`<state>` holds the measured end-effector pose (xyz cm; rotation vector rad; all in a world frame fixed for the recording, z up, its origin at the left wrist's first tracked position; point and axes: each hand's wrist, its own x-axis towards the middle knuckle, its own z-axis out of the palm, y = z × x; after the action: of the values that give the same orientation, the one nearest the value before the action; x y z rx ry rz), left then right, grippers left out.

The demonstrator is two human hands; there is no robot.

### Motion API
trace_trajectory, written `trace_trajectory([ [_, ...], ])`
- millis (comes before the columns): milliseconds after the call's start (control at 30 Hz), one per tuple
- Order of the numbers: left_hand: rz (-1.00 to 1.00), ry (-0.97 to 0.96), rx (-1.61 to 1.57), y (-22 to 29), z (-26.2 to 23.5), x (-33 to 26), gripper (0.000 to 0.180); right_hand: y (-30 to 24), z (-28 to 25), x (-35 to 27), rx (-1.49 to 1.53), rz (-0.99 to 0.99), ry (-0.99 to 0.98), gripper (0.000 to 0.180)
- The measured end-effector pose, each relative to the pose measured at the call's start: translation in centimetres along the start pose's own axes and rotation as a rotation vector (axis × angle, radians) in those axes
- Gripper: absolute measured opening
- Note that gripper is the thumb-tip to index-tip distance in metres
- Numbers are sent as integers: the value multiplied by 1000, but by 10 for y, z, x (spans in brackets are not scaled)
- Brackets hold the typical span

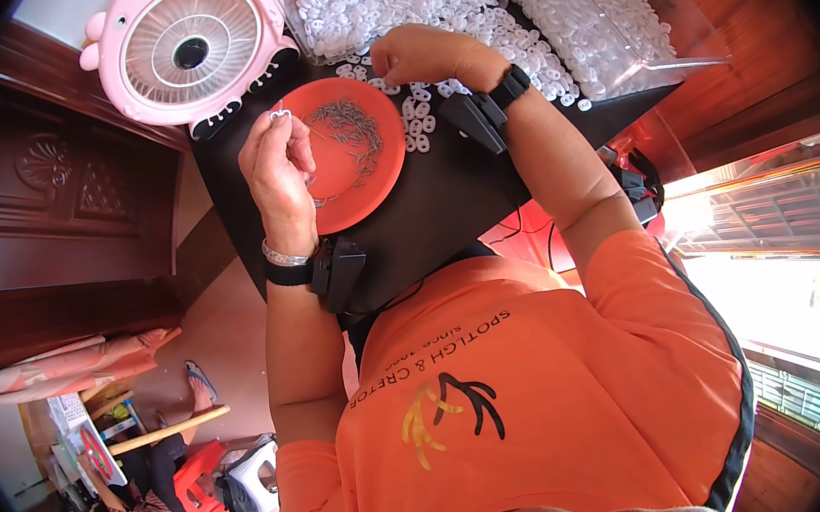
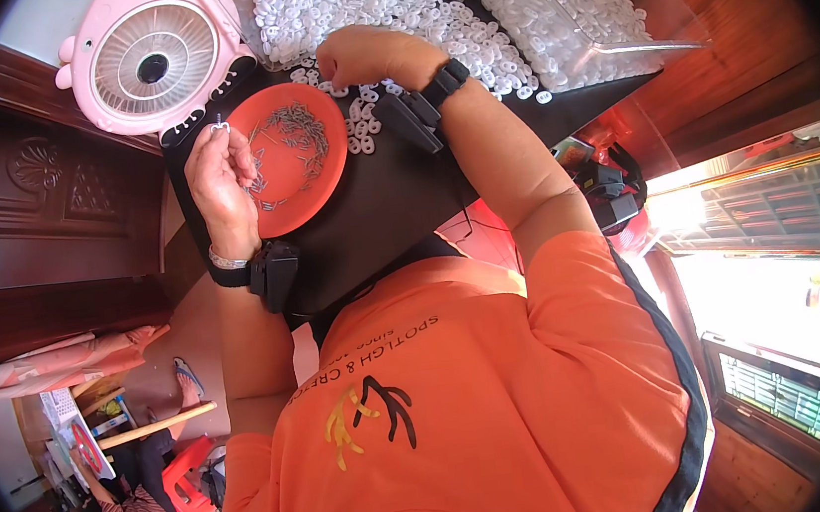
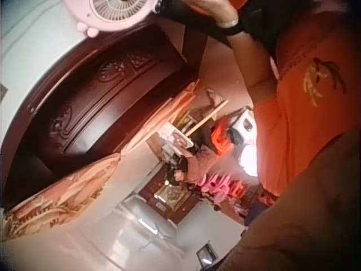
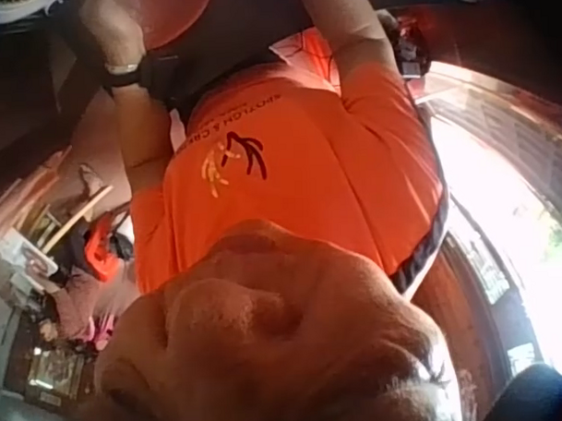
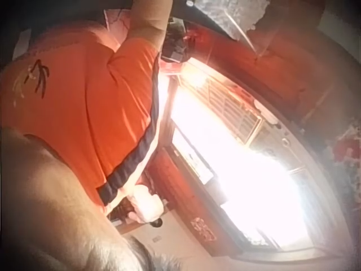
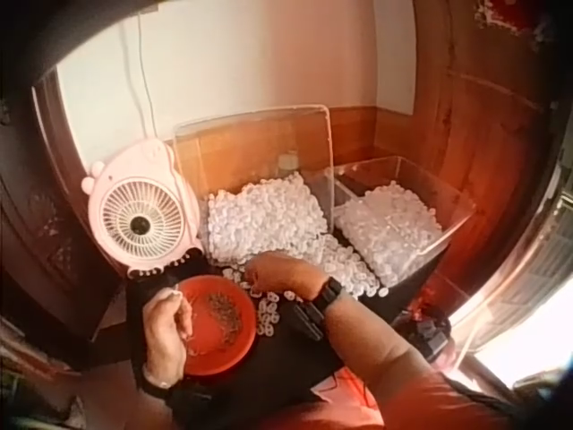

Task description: The user is manually inserting small metal clips into circular white plastic components on a table.

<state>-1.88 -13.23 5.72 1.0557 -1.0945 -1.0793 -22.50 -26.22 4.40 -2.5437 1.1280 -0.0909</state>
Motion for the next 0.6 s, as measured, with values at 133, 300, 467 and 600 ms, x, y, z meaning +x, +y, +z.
trace_trajectory([
  [133,12,-12,-11,-1,-1,0,25,2,0,-3,337,-24,250,20],
  [300,-15,-4,18,-1,-1,0,24,-15,-2,-3,1003,-127,248,19],
  [467,-34,-103,-146,-8,-3,2,26,-44,8,-2,1339,-280,125,19],
  [600,-45,-128,-277,-13,-2,5,26,-62,16,-5,1330,-329,106,17],
])
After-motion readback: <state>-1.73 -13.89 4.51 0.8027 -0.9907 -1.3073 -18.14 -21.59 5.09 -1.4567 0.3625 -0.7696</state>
